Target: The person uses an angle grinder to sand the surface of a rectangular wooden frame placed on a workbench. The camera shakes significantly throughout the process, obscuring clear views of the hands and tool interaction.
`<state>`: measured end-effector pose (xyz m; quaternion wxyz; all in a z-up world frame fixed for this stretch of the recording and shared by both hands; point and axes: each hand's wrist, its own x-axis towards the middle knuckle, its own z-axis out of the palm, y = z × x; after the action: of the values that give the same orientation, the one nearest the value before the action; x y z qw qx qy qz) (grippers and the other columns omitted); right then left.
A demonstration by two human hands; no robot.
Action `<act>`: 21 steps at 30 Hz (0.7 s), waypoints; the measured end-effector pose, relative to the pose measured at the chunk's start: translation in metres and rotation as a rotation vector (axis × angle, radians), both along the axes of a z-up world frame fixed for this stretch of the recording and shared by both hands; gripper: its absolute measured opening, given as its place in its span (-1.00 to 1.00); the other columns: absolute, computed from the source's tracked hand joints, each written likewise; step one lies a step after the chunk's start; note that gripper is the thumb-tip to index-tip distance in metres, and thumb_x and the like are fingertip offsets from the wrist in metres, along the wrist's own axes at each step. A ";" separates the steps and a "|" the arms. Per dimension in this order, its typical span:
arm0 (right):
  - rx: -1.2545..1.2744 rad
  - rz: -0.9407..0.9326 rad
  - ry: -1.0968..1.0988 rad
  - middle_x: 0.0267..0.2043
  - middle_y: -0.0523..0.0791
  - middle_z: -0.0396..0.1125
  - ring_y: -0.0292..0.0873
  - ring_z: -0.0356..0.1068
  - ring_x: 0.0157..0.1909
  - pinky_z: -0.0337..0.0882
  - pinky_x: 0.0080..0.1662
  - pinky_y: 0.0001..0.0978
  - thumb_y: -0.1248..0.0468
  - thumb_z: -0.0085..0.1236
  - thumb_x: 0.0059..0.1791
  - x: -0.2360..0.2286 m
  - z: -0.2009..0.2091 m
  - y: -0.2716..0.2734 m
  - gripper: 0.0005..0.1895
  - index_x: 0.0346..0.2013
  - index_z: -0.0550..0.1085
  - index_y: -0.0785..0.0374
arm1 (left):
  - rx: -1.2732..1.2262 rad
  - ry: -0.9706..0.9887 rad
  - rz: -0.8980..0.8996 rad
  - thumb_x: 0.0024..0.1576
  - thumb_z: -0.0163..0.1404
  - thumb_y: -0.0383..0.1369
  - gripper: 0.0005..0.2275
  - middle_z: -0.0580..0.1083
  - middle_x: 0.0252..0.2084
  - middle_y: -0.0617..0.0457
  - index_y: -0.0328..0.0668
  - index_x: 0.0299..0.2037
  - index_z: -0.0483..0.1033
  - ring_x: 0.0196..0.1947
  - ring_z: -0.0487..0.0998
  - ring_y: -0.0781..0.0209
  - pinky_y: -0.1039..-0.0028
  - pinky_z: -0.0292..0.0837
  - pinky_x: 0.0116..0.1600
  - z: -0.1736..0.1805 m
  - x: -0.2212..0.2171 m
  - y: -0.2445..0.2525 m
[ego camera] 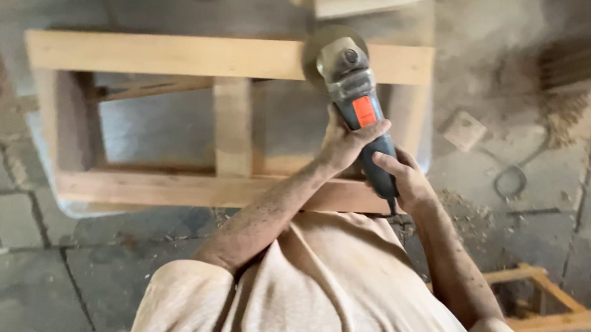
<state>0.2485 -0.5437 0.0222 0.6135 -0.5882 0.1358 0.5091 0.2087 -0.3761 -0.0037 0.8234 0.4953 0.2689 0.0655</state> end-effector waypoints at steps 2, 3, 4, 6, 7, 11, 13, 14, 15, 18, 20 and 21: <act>-0.008 -0.030 0.008 -0.21 -0.03 0.40 -0.18 0.44 -0.37 0.46 -0.42 -0.37 0.14 0.21 -0.03 0.002 0.000 -0.013 -0.44 0.16 0.35 0.41 | 0.012 -0.021 -0.019 0.04 0.31 -0.24 -0.35 0.43 -0.09 -0.03 -0.36 0.14 0.11 -0.18 0.56 0.25 0.42 0.63 -0.09 -0.004 0.010 -0.014; 0.019 -0.047 -0.002 -0.21 -0.01 0.40 -0.17 0.44 -0.37 0.47 -0.41 -0.37 0.13 0.20 -0.02 0.004 0.001 -0.020 -0.44 0.16 0.35 0.42 | 0.008 -0.025 -0.025 0.03 0.32 -0.24 -0.35 0.43 -0.10 -0.02 -0.37 0.13 0.11 -0.20 0.56 0.25 0.42 0.63 -0.11 -0.006 0.016 -0.021; 0.046 -0.064 -0.013 -0.21 0.00 0.40 -0.17 0.44 -0.36 0.48 -0.40 -0.38 0.13 0.19 0.00 0.005 0.002 -0.028 -0.45 0.15 0.34 0.43 | 0.003 -0.029 -0.031 0.03 0.32 -0.25 -0.35 0.43 -0.12 -0.02 -0.38 0.12 0.12 -0.22 0.55 0.25 0.42 0.62 -0.13 -0.007 0.021 -0.029; 0.028 -0.100 -0.025 -0.22 0.00 0.41 -0.14 0.44 -0.37 0.47 -0.41 -0.36 0.12 0.17 -0.01 0.008 0.003 -0.040 -0.46 0.15 0.34 0.39 | 0.015 -0.048 -0.068 0.02 0.33 -0.25 -0.34 0.43 -0.11 -0.02 -0.40 0.13 0.12 -0.22 0.55 0.24 0.42 0.63 -0.14 -0.007 0.031 -0.044; -0.017 -0.123 -0.025 -0.22 -0.02 0.41 -0.12 0.44 -0.39 0.45 -0.43 -0.34 0.11 0.15 -0.03 0.010 0.003 -0.046 -0.45 0.16 0.33 0.34 | 0.025 -0.056 -0.081 0.01 0.33 -0.25 -0.33 0.44 -0.11 -0.02 -0.41 0.14 0.13 -0.22 0.55 0.24 0.43 0.63 -0.14 -0.007 0.036 -0.050; -0.041 -0.196 -0.025 -0.17 0.03 0.42 -0.09 0.49 -0.29 0.55 -0.28 -0.29 0.10 0.09 0.01 0.007 -0.002 -0.074 -0.47 0.19 0.34 0.34 | -0.049 -0.158 -0.190 0.01 0.32 -0.24 -0.29 0.43 -0.10 -0.10 -0.39 0.22 0.12 -0.20 0.56 0.17 0.41 0.67 -0.13 0.001 0.050 -0.067; 0.008 -0.227 -0.046 -0.12 0.03 0.40 -0.06 0.48 -0.26 0.53 -0.27 -0.25 0.09 0.05 0.08 -0.002 -0.008 -0.082 -0.49 0.20 0.33 0.37 | -0.046 -0.217 -0.149 -0.04 0.32 -0.26 -0.20 0.35 -0.04 -0.08 -0.26 0.27 -0.04 -0.12 0.54 0.17 0.40 0.72 -0.09 0.007 0.051 -0.073; 0.031 -0.242 -0.057 -0.09 0.03 0.39 -0.04 0.48 -0.24 0.52 -0.27 -0.22 0.09 0.02 0.11 -0.009 -0.012 -0.084 -0.50 0.21 0.32 0.38 | -0.017 -0.218 -0.164 -0.04 0.33 -0.24 -0.19 0.35 -0.01 -0.13 -0.30 0.27 -0.01 -0.08 0.52 0.13 0.38 0.70 -0.06 0.009 0.048 -0.073; 0.058 -0.245 -0.051 -0.08 0.05 0.40 -0.02 0.48 -0.25 0.53 -0.27 -0.20 0.09 0.00 0.11 -0.015 -0.016 -0.084 -0.51 0.21 0.31 0.37 | 0.014 -0.221 -0.176 -0.04 0.33 -0.23 -0.19 0.35 0.02 -0.18 -0.35 0.28 0.01 -0.05 0.51 0.10 0.36 0.68 -0.04 0.011 0.045 -0.071; 0.109 -0.250 0.001 -0.05 0.09 0.41 0.04 0.50 -0.25 0.54 -0.29 -0.16 0.07 -0.05 0.12 -0.040 -0.022 -0.070 -0.52 0.20 0.29 0.34 | 0.076 0.021 -0.300 -0.10 0.32 -0.14 -0.16 0.40 0.03 -0.26 -0.46 0.25 0.06 -0.05 0.56 0.01 0.33 0.66 -0.07 0.011 0.025 -0.055; 0.116 -0.219 0.080 -0.04 0.07 0.42 0.04 0.52 -0.24 0.53 -0.32 -0.15 0.03 -0.08 0.11 -0.053 -0.026 -0.040 -0.51 0.18 0.29 0.32 | 0.123 0.140 -0.281 -0.13 0.32 -0.10 -0.13 0.42 0.04 -0.27 -0.52 0.24 0.08 -0.05 0.58 -0.01 0.32 0.64 -0.06 0.010 0.004 -0.027; 0.140 -0.175 0.061 -0.04 0.07 0.42 0.04 0.51 -0.25 0.54 -0.30 -0.15 0.02 -0.08 0.12 -0.060 -0.026 -0.023 -0.51 0.20 0.29 0.31 | 0.150 0.134 -0.222 -0.13 0.34 -0.09 -0.12 0.42 0.05 -0.27 -0.54 0.25 0.09 -0.02 0.56 0.00 0.32 0.62 -0.02 0.009 -0.009 -0.015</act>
<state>0.1881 -0.5672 -0.0033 0.6907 -0.5143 0.1693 0.4794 0.2002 -0.3907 0.0052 0.7665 0.5855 0.2611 -0.0391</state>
